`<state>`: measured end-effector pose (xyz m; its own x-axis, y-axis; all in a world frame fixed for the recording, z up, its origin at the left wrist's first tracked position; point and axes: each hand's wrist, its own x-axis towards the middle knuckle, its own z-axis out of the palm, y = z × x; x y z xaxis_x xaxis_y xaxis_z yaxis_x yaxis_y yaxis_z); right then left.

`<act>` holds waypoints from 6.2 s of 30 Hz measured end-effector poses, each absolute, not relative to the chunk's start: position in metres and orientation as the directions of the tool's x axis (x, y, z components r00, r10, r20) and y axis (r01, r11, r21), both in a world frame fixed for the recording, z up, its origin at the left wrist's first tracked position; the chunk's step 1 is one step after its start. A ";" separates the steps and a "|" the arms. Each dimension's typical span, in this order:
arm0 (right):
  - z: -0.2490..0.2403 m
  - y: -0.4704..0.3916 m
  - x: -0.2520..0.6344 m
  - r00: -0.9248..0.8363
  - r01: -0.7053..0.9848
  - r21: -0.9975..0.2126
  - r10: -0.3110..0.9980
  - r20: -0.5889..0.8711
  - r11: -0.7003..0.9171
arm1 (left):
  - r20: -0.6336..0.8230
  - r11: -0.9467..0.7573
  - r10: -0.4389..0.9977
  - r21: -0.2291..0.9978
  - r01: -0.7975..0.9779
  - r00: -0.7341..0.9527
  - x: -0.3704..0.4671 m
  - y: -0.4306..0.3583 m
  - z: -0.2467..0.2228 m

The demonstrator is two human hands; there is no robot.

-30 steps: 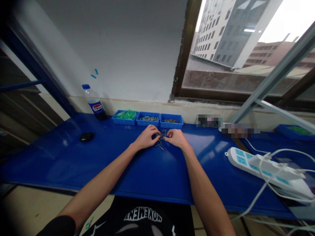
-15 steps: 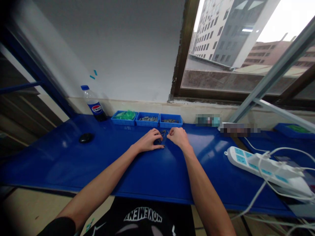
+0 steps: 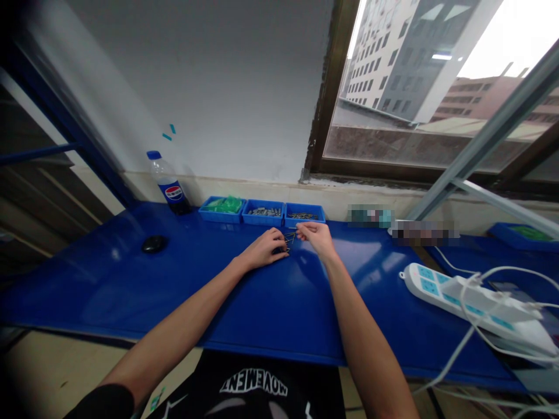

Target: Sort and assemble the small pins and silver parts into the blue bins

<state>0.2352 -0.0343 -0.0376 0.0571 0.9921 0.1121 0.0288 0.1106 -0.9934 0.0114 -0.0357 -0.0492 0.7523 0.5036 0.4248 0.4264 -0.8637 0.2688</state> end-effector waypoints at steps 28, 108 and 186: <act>-0.041 -0.043 0.211 -0.115 0.003 -0.997 0.990 0.077 0.078 | 0.552 -0.647 0.759 0.699 0.304 0.344 0.018 -0.037 -0.043; -0.036 -0.039 0.221 0.075 0.001 -0.983 0.980 0.185 0.185 | 0.325 -0.686 0.727 0.375 0.624 0.605 0.005 -0.037 -0.037; -0.033 -0.055 0.207 -0.258 -0.166 -0.986 0.966 0.023 -0.020 | 0.073 -0.014 0.975 0.962 -0.273 0.209 0.011 -0.031 -0.031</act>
<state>0.2069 -0.0554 -0.0334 -0.2577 0.9659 0.0233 -0.1658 -0.0204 -0.9859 0.0105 -0.0309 -0.0307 0.2086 0.9753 0.0730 -0.2730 -0.0136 0.9619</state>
